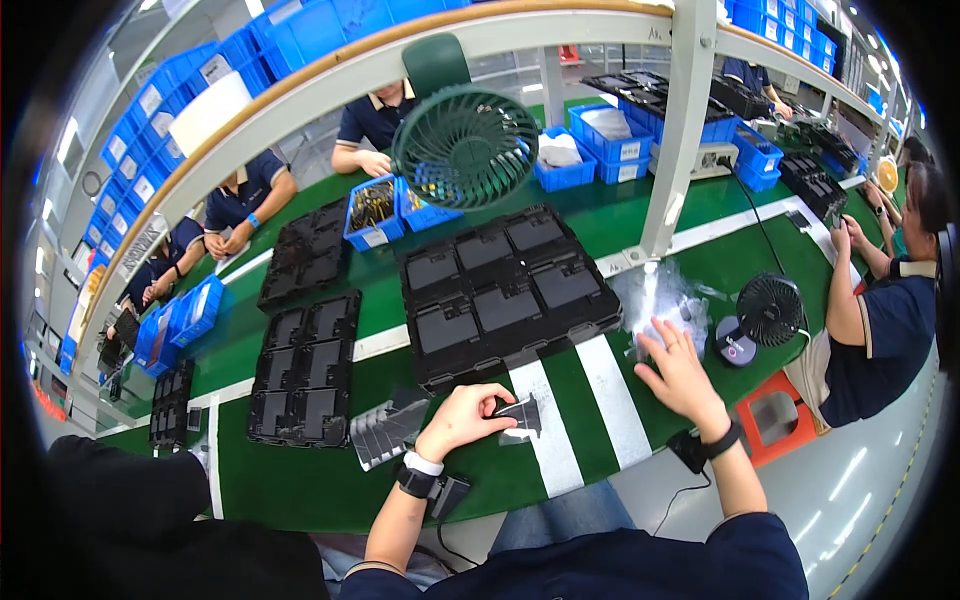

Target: The recorder is assembling small black plastic electronic components by attaching a clear plastic film or sticker.

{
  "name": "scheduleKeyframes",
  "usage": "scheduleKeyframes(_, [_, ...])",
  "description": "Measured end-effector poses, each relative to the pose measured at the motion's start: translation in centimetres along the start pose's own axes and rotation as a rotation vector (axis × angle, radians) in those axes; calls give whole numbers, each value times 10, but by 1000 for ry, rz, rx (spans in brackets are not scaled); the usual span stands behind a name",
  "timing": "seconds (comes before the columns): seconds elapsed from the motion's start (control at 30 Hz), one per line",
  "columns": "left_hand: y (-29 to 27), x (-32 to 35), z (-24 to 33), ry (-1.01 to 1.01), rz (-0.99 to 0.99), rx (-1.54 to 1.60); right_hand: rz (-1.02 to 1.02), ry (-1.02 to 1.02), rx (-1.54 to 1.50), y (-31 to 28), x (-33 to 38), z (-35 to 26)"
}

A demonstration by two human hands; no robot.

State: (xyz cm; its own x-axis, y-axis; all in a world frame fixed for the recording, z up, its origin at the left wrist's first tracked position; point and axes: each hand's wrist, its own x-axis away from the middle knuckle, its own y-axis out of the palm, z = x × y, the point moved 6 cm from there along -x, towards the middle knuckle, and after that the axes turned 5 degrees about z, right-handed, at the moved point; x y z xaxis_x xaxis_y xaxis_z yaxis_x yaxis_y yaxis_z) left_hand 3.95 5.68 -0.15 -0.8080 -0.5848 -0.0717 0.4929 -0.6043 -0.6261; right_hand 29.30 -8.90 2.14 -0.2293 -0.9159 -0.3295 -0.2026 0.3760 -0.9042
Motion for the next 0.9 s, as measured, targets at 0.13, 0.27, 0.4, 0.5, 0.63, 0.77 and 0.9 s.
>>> scheduleKeyframes(0.13, [-13, 7, 33, 54, 221, -50, -81, -105, -666, -1, 6, -65])
scheduleKeyframes(0.27, [1, 14, 60, 109, 375, 44, -76, 112, -1154, 20, 11, -94])
scheduleKeyframes(0.4, [15, 28, 39, -59, 408, 543, 51, 96, -1170, 16, 3, -96])
scheduleKeyframes(0.5, [29, 31, 43, -64, 198, 764, -28, 37, -1135, 15, 7, -102])
scheduleKeyframes(0.63, [41, 32, 50, -73, 147, 687, -30, 136, -1189, 29, 13, -95])
scheduleKeyframes(0.77, [53, 33, 56, -114, 79, 600, -158, 241, -1291, 52, 30, -87])
scheduleKeyframes(0.9, [59, 34, 65, -39, 64, 680, -184, 199, -1357, 50, 40, -85])
